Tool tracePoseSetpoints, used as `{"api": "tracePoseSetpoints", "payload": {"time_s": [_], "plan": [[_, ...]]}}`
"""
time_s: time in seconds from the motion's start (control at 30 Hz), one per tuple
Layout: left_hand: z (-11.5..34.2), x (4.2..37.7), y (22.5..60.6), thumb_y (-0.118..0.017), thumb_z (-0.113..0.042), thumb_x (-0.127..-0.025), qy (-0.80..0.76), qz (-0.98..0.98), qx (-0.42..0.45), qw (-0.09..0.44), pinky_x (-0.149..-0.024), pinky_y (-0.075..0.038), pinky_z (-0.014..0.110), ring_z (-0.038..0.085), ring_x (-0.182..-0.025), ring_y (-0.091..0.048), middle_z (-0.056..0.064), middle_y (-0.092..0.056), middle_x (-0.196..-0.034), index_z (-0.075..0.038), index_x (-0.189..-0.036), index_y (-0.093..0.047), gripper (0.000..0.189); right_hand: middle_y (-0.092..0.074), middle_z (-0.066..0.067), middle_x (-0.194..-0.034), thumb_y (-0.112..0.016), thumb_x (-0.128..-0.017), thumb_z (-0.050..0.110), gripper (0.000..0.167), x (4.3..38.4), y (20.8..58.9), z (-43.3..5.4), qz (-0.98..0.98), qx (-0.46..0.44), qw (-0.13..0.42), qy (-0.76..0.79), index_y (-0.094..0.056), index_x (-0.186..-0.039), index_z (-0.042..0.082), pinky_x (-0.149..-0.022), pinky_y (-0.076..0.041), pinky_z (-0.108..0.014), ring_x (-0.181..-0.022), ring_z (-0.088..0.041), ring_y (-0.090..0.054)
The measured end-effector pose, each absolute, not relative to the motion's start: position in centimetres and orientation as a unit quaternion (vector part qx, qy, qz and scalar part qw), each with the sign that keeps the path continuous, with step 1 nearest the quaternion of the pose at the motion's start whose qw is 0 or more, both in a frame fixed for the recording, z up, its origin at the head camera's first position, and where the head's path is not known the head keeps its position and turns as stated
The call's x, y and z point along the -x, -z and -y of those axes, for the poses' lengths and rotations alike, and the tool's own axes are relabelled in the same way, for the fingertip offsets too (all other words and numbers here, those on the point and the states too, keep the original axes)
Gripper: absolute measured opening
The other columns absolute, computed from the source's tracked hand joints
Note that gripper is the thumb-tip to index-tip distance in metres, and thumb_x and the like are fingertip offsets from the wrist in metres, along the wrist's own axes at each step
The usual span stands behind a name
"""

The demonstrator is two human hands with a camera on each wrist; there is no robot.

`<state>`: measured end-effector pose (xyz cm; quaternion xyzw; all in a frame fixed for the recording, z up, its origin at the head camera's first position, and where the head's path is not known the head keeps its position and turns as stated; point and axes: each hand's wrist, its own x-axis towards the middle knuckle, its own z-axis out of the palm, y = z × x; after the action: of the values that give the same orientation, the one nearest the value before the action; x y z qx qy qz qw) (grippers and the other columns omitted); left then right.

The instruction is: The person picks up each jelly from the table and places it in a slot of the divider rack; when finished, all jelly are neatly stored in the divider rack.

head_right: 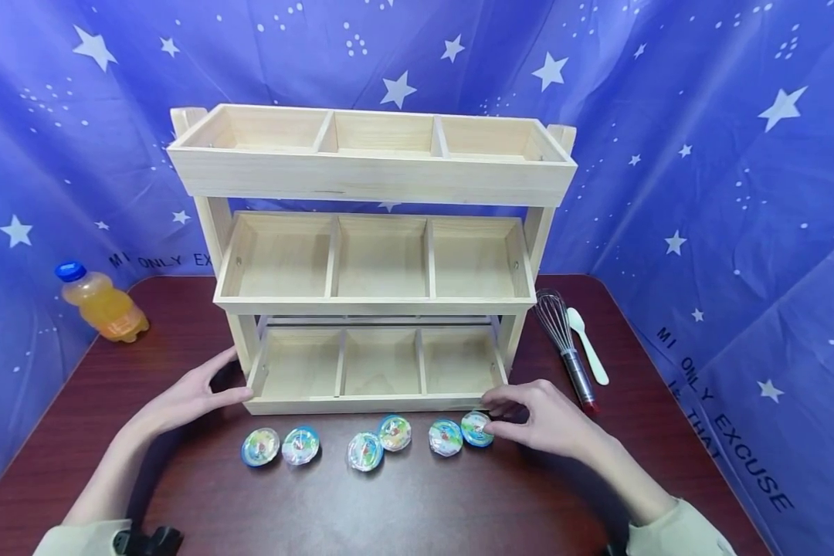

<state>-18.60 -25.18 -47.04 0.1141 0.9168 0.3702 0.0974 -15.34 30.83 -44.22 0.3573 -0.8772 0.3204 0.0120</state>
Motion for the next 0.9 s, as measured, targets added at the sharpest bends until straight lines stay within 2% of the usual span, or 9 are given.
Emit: {"api": "tracePoseSetpoints", "payload": {"time_s": [0.1, 0.27, 0.5, 0.73, 0.9], "plan": [[24.9, 18.7, 46.8, -0.074, -0.049, -0.091, -0.369, -0.917, -0.111, 0.103, -0.117, -0.030, 0.073, 0.052, -0.151, -0.030, 0.031, -0.031, -0.164, -0.008, -0.163, -0.026, 0.095, -0.080, 0.008, -0.101, -0.085, -0.086, 0.026, 0.031, 15.2, 44.3, -30.8, 0.887, -0.348, 0.001, -0.304, -0.076, -0.113, 0.013, -0.076, -0.059, -0.016, -0.087, -0.005, -0.076], [24.8, 18.8, 46.9, -0.074, -0.048, -0.091, -0.374, -0.914, -0.103, 0.116, -0.117, -0.025, 0.077, 0.055, -0.152, -0.025, 0.030, -0.029, -0.165, -0.011, -0.164, -0.024, 0.095, -0.080, 0.010, -0.104, -0.085, -0.085, 0.037, 0.039, 15.2, 44.5, -30.7, 0.895, -0.333, -0.026, -0.296, -0.076, -0.117, 0.017, -0.078, -0.062, -0.022, -0.092, -0.001, -0.075], [24.9, 18.8, 46.9, -0.074, -0.048, -0.091, -0.385, -0.909, -0.105, 0.124, -0.119, -0.013, 0.079, 0.060, -0.152, -0.015, 0.033, -0.027, -0.165, -0.014, -0.165, -0.023, 0.096, -0.080, 0.002, -0.110, -0.086, -0.083, 0.032, 0.050, 15.5, 45.2, -31.0, 0.882, -0.342, -0.044, -0.322, -0.073, -0.126, 0.009, -0.079, -0.063, -0.026, -0.096, -0.001, -0.074], [25.2, 18.7, 47.0, -0.074, -0.048, -0.091, -0.388, -0.906, -0.109, 0.129, -0.118, -0.008, 0.081, 0.064, -0.152, -0.005, 0.030, -0.028, -0.165, -0.016, -0.166, -0.020, 0.097, -0.077, 0.006, -0.119, -0.089, -0.080, 0.031, 0.059, 15.4, 45.8, -30.8, 0.881, -0.349, -0.056, -0.315, -0.069, -0.132, 0.012, -0.082, -0.063, -0.027, -0.100, 0.001, -0.072], [25.3, 18.7, 46.9, -0.074, -0.048, -0.091, -0.392, -0.903, -0.113, 0.134, -0.117, -0.007, 0.082, 0.064, -0.151, -0.003, 0.030, -0.028, -0.165, -0.017, -0.166, -0.019, 0.098, -0.077, 0.006, -0.121, -0.090, -0.078, 0.032, 0.062, 15.4, 46.1, -30.6, 0.885, -0.359, -0.037, -0.295, -0.069, -0.133, 0.014, -0.085, -0.059, -0.021, -0.103, 0.002, -0.070]]}}
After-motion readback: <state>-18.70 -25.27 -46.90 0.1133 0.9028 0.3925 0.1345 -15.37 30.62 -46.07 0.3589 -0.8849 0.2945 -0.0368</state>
